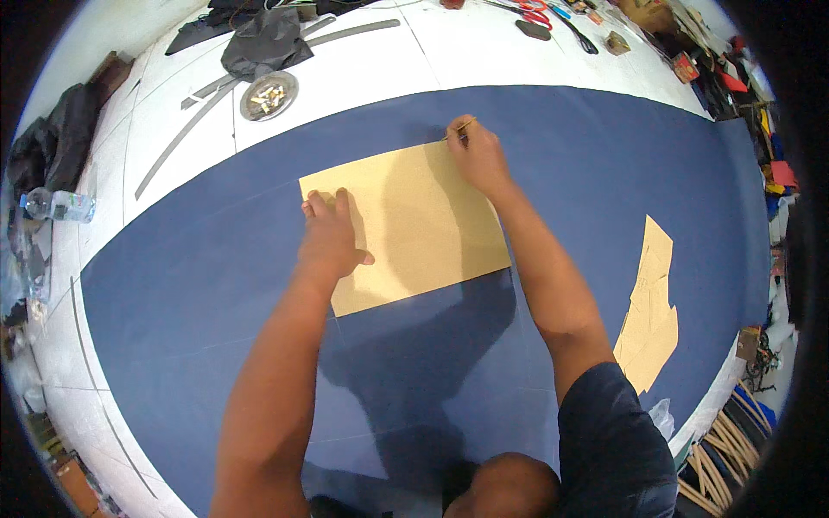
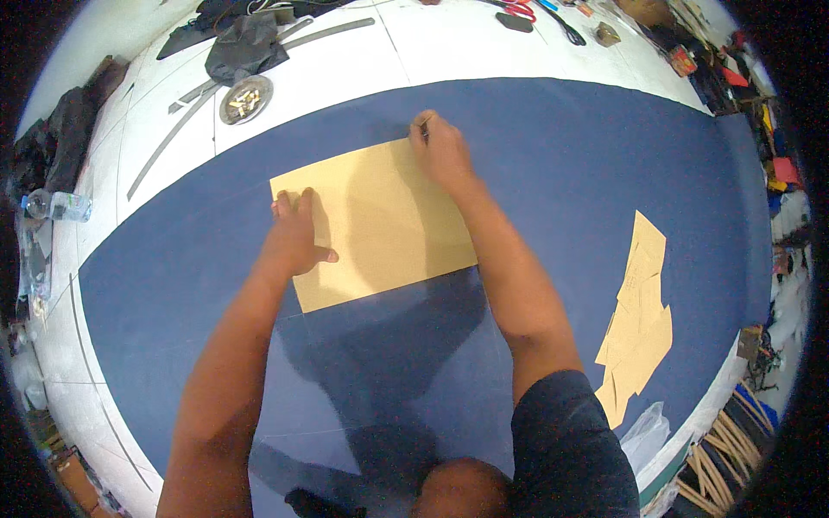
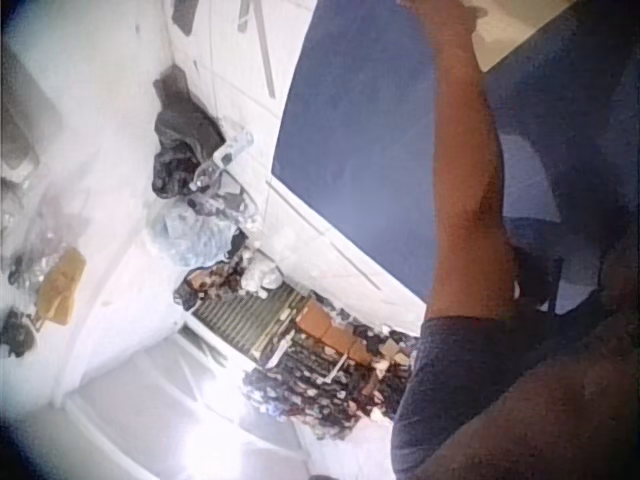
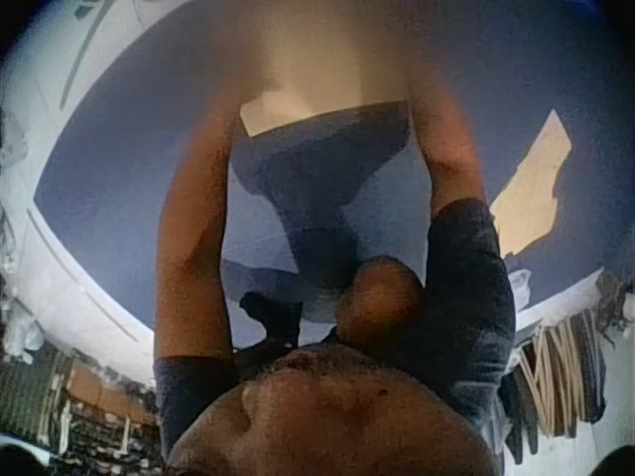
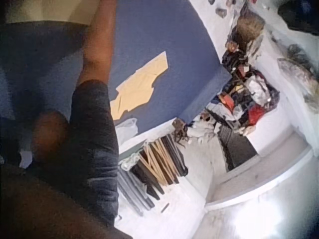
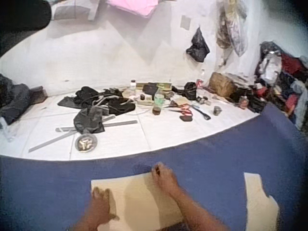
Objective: The person traces the outline of a rectangular template onto a large piece of blue fabric using a pencil.
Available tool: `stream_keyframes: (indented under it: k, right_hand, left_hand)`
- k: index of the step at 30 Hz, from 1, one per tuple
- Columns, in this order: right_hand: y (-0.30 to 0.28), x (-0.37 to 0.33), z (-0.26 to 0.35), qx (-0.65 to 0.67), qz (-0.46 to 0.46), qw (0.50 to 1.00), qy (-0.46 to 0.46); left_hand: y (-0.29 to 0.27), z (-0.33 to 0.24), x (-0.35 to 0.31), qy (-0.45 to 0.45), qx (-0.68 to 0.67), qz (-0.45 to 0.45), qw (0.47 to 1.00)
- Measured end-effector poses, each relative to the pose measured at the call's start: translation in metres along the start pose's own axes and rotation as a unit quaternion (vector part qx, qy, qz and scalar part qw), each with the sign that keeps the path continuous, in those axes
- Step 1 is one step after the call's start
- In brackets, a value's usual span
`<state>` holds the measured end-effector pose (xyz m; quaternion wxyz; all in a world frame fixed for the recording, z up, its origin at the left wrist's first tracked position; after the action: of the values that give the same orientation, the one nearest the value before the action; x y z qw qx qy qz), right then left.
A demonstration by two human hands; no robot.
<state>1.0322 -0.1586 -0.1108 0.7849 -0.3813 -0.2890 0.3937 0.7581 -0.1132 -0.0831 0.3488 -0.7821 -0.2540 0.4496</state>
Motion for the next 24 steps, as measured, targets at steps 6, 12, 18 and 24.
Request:
stream_keyframes:
  k: [6, 12, 18, 24]
  right_hand:
    - [-0.011, 0.005, -0.031, 0.025, -0.021, 0.998, 0.057]
    - [-0.006, 0.001, -0.035, 0.106, -0.036, 0.99, 0.082]
    - [-0.007, 0.002, -0.035, 0.109, -0.046, 0.99, 0.077]
    - [-0.002, 0.001, -0.031, 0.05, -0.065, 0.994, 0.076]
  left_hand:
    - [-0.007, -0.008, -0.005, -0.003, 0.024, 0.01, 1.0]
    - [-0.005, -0.005, -0.007, 0.005, 0.019, 0.001, 1.0]
    - [-0.007, -0.007, -0.007, -0.001, 0.02, 0.006, 1.0]
    - [-0.004, 0.0, -0.005, 0.009, -0.003, -0.011, 1.0]
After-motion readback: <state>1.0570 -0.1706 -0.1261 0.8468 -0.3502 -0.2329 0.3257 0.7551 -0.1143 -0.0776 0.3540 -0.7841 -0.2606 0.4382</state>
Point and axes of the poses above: each hand's wrist, its own x-axis towards the middle knuckle, its own y-axis out of the palm, z = x × y, the point moved 2 cm from there along x, towards the middle knuckle, and after that the axes turned 11 degrees about -x, right-handed, at the moved point
